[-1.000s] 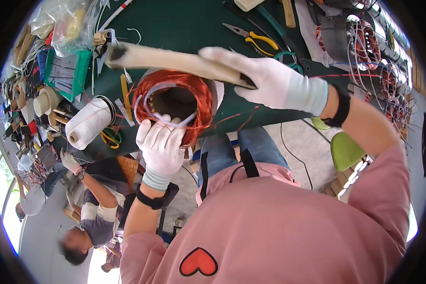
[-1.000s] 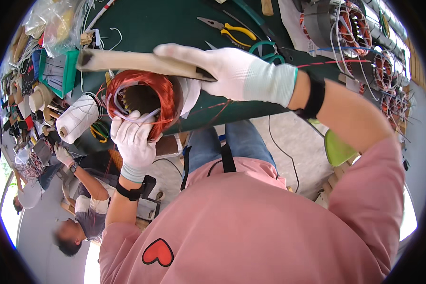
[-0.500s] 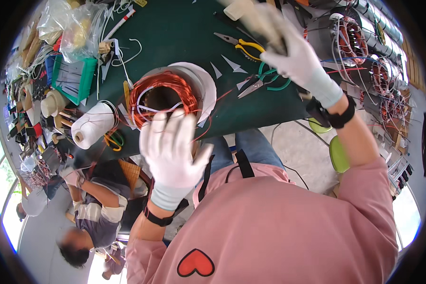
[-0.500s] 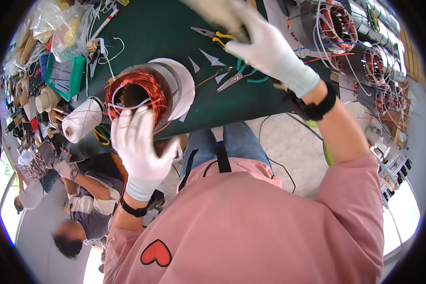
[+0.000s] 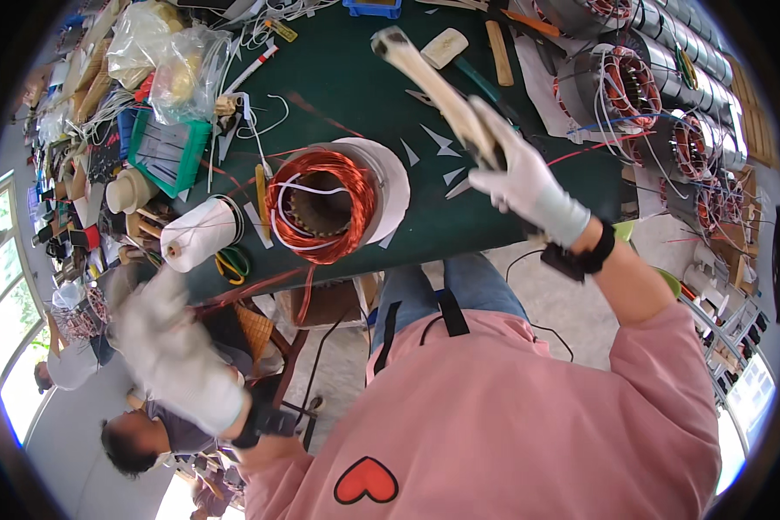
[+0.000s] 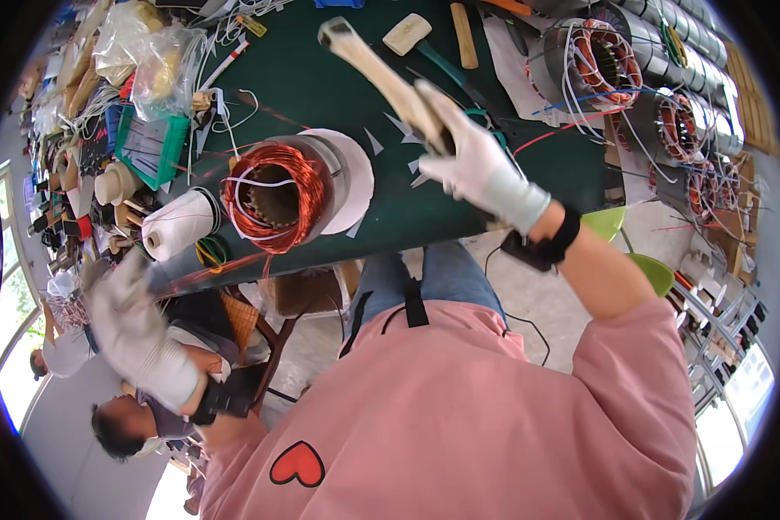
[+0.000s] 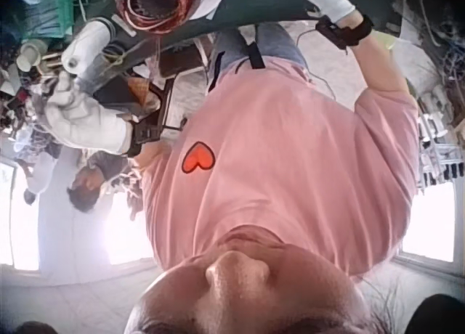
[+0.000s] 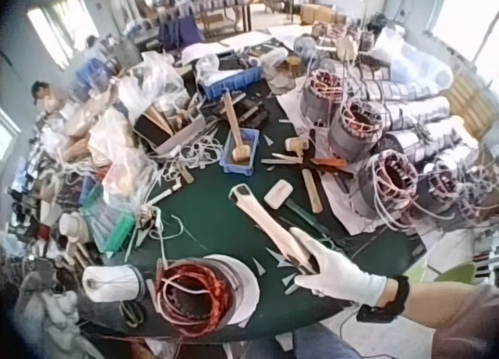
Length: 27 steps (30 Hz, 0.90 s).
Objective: The recorder is assembling an electric motor stator by inserting and securing copper wire coils into the stator slots.
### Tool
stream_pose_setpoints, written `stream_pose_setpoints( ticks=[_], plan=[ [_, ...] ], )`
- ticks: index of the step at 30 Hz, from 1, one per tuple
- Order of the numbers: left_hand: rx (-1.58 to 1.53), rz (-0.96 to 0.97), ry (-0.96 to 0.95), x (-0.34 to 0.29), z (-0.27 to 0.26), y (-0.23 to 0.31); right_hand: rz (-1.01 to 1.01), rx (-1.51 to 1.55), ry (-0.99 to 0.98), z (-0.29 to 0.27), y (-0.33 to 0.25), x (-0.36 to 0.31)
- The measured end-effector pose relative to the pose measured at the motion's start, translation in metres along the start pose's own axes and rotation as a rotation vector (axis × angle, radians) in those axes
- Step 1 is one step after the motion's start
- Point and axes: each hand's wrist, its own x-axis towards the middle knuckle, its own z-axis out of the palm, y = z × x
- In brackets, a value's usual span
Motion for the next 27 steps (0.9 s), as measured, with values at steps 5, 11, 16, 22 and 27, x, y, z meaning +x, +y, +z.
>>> stream_pose_setpoints(
  ticks=[5,11,16,22,27],
  plan=[
    [0.231,0.060,0.201,-0.013,-0.010,-0.028,-0.325,0.249,0.342,-0.015,-0.010,0.102],
    [0.346,0.677,-0.744,-0.047,0.083,-0.045,-0.054,-0.472,-0.499,0.040,-0.058,0.059],
    [0.119,0.567,-0.482,-0.015,0.102,-0.053,-0.247,-0.152,0.101,-0.005,-0.035,0.052],
    [0.135,0.529,-0.614,0.047,0.180,-0.056,-0.020,0.345,0.247,0.029,0.005,0.006],
    [-0.616,-0.113,-1.468,0.086,0.210,-0.010,0.138,0.295,-0.053,0.065,0.008,-0.019]
  ],
)
